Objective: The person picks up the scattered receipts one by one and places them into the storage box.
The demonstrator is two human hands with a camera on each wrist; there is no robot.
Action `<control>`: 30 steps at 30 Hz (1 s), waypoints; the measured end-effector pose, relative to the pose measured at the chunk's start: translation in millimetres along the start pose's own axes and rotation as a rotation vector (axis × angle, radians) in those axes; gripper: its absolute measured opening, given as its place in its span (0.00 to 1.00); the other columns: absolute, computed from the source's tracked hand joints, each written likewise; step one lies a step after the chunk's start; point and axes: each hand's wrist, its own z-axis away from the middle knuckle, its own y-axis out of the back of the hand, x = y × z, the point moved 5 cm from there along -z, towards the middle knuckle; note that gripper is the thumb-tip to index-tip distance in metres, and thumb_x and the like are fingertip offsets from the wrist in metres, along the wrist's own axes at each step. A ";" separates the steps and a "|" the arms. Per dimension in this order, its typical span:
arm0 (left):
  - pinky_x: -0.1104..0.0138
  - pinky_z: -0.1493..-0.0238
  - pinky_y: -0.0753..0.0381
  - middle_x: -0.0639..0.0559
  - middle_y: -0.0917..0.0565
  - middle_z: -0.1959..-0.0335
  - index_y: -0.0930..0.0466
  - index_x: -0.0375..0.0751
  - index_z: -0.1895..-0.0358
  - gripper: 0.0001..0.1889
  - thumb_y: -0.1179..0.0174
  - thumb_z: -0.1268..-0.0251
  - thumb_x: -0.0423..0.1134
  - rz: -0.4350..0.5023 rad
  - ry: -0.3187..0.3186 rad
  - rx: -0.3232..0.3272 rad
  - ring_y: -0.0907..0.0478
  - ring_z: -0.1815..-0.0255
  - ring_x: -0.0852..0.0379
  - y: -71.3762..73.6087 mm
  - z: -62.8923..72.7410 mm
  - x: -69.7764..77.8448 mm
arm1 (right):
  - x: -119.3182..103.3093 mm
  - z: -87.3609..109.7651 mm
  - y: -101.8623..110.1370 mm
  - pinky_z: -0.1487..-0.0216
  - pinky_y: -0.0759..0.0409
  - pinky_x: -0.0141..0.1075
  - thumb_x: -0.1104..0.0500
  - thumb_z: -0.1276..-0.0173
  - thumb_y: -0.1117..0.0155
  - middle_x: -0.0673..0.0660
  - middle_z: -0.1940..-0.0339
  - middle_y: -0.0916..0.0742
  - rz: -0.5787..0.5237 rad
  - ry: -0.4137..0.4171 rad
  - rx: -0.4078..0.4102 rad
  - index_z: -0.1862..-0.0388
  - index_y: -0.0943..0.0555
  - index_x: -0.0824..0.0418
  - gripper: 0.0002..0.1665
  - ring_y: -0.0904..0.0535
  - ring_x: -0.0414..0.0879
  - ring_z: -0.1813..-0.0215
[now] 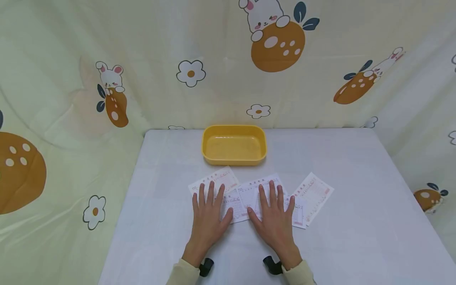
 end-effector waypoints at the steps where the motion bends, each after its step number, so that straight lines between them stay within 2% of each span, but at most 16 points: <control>1: 0.34 0.21 0.43 0.36 0.32 0.19 0.33 0.40 0.18 0.37 0.41 0.24 0.52 0.034 -0.011 0.030 0.41 0.17 0.33 4.1 -1.1 0.6 | -0.3 0.1 0.7 0.21 0.68 0.74 0.35 0.23 0.38 0.67 0.11 0.49 -0.005 0.000 0.004 0.13 0.40 0.61 0.52 0.56 0.69 0.13; 3: 0.41 0.26 0.29 0.38 0.21 0.27 0.32 0.36 0.20 0.34 0.40 0.24 0.47 0.102 -0.011 0.084 0.27 0.26 0.36 14.1 -3.6 0.8 | 0.0 0.5 1.6 0.20 0.65 0.74 0.35 0.23 0.38 0.68 0.11 0.48 -0.023 0.000 0.008 0.13 0.40 0.62 0.51 0.53 0.69 0.13; 5: 0.45 0.34 0.19 0.40 0.15 0.35 0.31 0.35 0.20 0.33 0.39 0.23 0.44 0.197 0.012 0.128 0.17 0.36 0.40 26.9 -7.4 -0.1 | 1.3 1.4 2.5 0.20 0.63 0.74 0.36 0.23 0.37 0.69 0.11 0.47 -0.042 0.002 0.016 0.13 0.40 0.62 0.51 0.50 0.69 0.14; 7: 0.46 0.40 0.15 0.42 0.12 0.39 0.31 0.36 0.20 0.31 0.40 0.21 0.43 0.309 0.046 0.153 0.14 0.42 0.42 39.9 -14.0 -3.8 | 4.2 3.1 2.8 0.21 0.61 0.74 0.37 0.22 0.37 0.70 0.12 0.46 -0.057 0.000 0.027 0.13 0.39 0.63 0.51 0.47 0.69 0.15; 11: 0.42 0.37 0.18 0.40 0.15 0.35 0.34 0.37 0.19 0.31 0.40 0.18 0.42 0.499 0.076 0.178 0.16 0.38 0.40 64.9 -36.5 -21.0 | 12.3 9.4 3.3 0.20 0.61 0.73 0.39 0.22 0.36 0.72 0.13 0.44 -0.086 -0.013 0.042 0.14 0.39 0.65 0.50 0.44 0.70 0.16; 13: 0.42 0.32 0.22 0.40 0.20 0.28 0.37 0.38 0.17 0.33 0.40 0.18 0.43 0.522 0.062 0.136 0.21 0.32 0.40 74.0 -52.4 -33.8 | 16.3 13.3 4.7 0.21 0.60 0.73 0.40 0.22 0.36 0.73 0.14 0.43 -0.093 -0.017 0.050 0.14 0.39 0.66 0.50 0.43 0.71 0.16; 15: 0.42 0.27 0.27 0.42 0.28 0.21 0.42 0.42 0.14 0.36 0.40 0.18 0.47 0.505 0.055 0.073 0.26 0.26 0.40 79.7 -69.0 -47.4 | 20.3 16.7 5.9 0.20 0.61 0.73 0.40 0.22 0.36 0.74 0.14 0.43 -0.096 -0.026 0.046 0.14 0.40 0.66 0.50 0.43 0.71 0.17; 19: 0.43 0.18 0.42 0.46 0.44 0.13 0.49 0.45 0.12 0.43 0.38 0.20 0.51 0.441 -0.007 -0.067 0.43 0.15 0.42 81.7 -109.0 -66.2 | 32.7 26.5 12.2 0.21 0.59 0.73 0.41 0.23 0.34 0.75 0.15 0.42 -0.097 -0.055 0.075 0.14 0.39 0.67 0.50 0.42 0.72 0.18; 24: 0.43 0.16 0.51 0.45 0.51 0.11 0.54 0.46 0.11 0.47 0.36 0.21 0.53 0.350 -0.038 -0.213 0.52 0.12 0.40 68.2 -150.6 -90.1 | 48.1 39.7 18.6 0.22 0.55 0.74 0.42 0.24 0.33 0.76 0.16 0.40 -0.104 -0.083 0.133 0.15 0.38 0.67 0.50 0.41 0.72 0.18; 30: 0.38 0.17 0.51 0.47 0.53 0.10 0.56 0.53 0.10 0.47 0.39 0.21 0.57 0.296 0.046 -0.370 0.54 0.12 0.38 42.9 -177.9 -120.1 | 64.8 53.6 26.4 0.24 0.53 0.75 0.46 0.25 0.31 0.77 0.17 0.39 -0.124 -0.113 0.206 0.16 0.38 0.68 0.49 0.41 0.72 0.19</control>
